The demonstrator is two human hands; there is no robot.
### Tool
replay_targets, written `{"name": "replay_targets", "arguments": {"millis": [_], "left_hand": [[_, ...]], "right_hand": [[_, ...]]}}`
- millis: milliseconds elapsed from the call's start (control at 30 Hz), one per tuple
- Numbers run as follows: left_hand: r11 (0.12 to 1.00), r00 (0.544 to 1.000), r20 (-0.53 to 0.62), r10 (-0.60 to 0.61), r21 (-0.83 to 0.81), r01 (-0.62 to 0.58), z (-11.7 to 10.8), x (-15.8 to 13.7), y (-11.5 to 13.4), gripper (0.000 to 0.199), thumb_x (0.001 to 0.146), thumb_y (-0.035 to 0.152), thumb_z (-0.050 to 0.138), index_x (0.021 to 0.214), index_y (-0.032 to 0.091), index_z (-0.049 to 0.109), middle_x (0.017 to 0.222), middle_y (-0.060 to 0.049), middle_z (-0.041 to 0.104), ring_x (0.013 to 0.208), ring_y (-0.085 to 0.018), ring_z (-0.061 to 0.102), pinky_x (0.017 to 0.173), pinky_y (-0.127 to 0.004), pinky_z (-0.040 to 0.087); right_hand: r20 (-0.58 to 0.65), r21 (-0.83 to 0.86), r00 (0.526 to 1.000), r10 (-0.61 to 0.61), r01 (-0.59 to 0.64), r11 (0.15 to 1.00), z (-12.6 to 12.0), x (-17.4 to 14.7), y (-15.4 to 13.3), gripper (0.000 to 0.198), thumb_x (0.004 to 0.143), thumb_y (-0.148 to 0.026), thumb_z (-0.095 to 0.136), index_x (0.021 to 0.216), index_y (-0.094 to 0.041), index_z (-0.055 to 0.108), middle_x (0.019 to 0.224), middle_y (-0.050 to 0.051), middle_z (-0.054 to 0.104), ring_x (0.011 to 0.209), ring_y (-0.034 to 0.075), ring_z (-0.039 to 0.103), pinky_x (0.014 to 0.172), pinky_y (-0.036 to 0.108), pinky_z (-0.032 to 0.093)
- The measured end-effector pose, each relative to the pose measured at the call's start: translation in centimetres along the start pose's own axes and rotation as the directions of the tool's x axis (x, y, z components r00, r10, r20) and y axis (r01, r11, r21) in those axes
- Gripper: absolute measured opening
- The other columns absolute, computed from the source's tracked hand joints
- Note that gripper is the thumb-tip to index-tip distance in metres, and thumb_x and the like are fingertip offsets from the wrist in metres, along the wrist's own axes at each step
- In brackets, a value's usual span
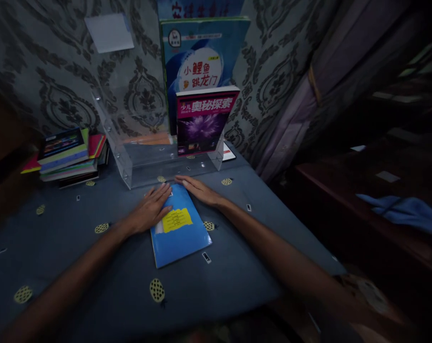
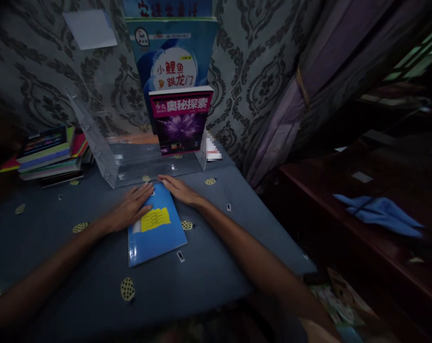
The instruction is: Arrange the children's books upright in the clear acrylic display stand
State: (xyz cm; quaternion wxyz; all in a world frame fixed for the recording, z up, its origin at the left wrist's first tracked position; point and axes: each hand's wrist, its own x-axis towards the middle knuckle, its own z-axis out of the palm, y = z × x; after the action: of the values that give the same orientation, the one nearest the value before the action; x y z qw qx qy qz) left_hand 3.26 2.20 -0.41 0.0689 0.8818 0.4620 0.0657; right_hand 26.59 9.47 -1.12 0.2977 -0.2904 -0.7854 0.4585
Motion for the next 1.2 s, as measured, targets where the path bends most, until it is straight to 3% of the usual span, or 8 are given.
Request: {"name": "replay_targets", "arguments": {"millis": [133,300,667,833,933,1033,1200], "left_hand": [[0.994,0.994,0.007,0.111,0.005,-0.111,0.1,1.3,1.2,0.058,0.104,0.047,0.023,0.154,0.018,0.026,0.160,-0.009,0.030,0.150,-0.021,0.019,0.123,-0.046,0.017],[0.978,0.975,0.071,0.210,-0.011,-0.209,-0.2,1.9,3.7,0.056,0.105,0.046,0.022,0.153,0.018,0.031,0.159,-0.009,0.032,0.149,-0.020,0.023,0.123,-0.045,0.015],[0.899,0.883,0.192,0.428,-0.188,-0.395,-0.6,-1.1,9.8,0.057,0.104,0.048,0.030,0.157,0.030,0.017,0.161,-0.001,0.026,0.150,-0.020,0.019,0.124,-0.048,0.010],[0.895,0.884,0.171,0.435,-0.191,-0.403,-0.6,-1.5,10.6,0.056,0.104,0.048,0.029,0.156,0.030,0.018,0.160,-0.001,0.030,0.149,-0.019,0.022,0.124,-0.047,0.013],[0.902,0.895,0.155,0.419,-0.185,-0.390,-0.9,-1.5,10.2,0.056,0.104,0.048,0.030,0.156,0.030,0.019,0.160,-0.001,0.030,0.149,-0.018,0.024,0.124,-0.043,0.017],[0.931,0.927,0.132,0.351,-0.151,-0.331,-1.3,-1.6,8.2,0.055,0.105,0.046,0.029,0.156,0.028,0.020,0.160,-0.002,0.029,0.149,-0.018,0.024,0.124,-0.043,0.017],[0.997,0.998,0.057,0.033,-0.073,-0.029,-1.5,-2.5,1.4,0.059,0.104,0.049,0.024,0.156,0.021,0.022,0.162,-0.008,0.023,0.151,-0.021,0.017,0.124,-0.048,0.013]], "right_hand": [[-0.003,0.019,1.000,0.028,-0.028,0.999,-0.1,0.1,-0.1,0.045,0.104,-0.044,0.034,0.142,-0.025,0.048,0.148,0.006,0.051,0.136,0.019,0.048,0.117,0.044,0.033],[0.019,-0.037,0.999,-0.038,0.039,0.999,-0.1,0.3,0.2,0.049,0.104,-0.043,0.034,0.141,-0.016,0.050,0.145,0.011,0.054,0.134,0.020,0.049,0.116,0.041,0.035],[0.035,-0.212,0.995,-0.095,0.101,0.972,0.3,-0.2,0.5,0.050,0.103,-0.048,0.033,0.144,-0.022,0.048,0.147,0.006,0.053,0.136,0.021,0.047,0.116,0.042,0.033],[0.045,-0.296,0.991,-0.123,0.131,0.946,1.1,-0.6,0.5,0.048,0.103,-0.044,0.034,0.144,-0.024,0.047,0.149,0.005,0.050,0.140,0.021,0.043,0.118,0.046,0.030],[0.044,-0.336,0.989,-0.141,0.147,0.930,1.3,-0.8,0.5,0.048,0.103,-0.045,0.032,0.144,-0.025,0.047,0.150,0.005,0.050,0.141,0.021,0.041,0.118,0.049,0.029],[0.044,-0.317,0.987,-0.154,0.160,0.935,1.2,-0.9,0.5,0.050,0.104,-0.046,0.028,0.144,-0.024,0.047,0.149,0.007,0.050,0.140,0.020,0.043,0.117,0.048,0.032],[0.037,-0.311,0.994,-0.107,0.113,0.944,1.0,-0.8,0.4,0.052,0.103,-0.049,0.028,0.145,-0.024,0.045,0.150,0.008,0.048,0.139,0.021,0.044,0.117,0.049,0.032]]}}
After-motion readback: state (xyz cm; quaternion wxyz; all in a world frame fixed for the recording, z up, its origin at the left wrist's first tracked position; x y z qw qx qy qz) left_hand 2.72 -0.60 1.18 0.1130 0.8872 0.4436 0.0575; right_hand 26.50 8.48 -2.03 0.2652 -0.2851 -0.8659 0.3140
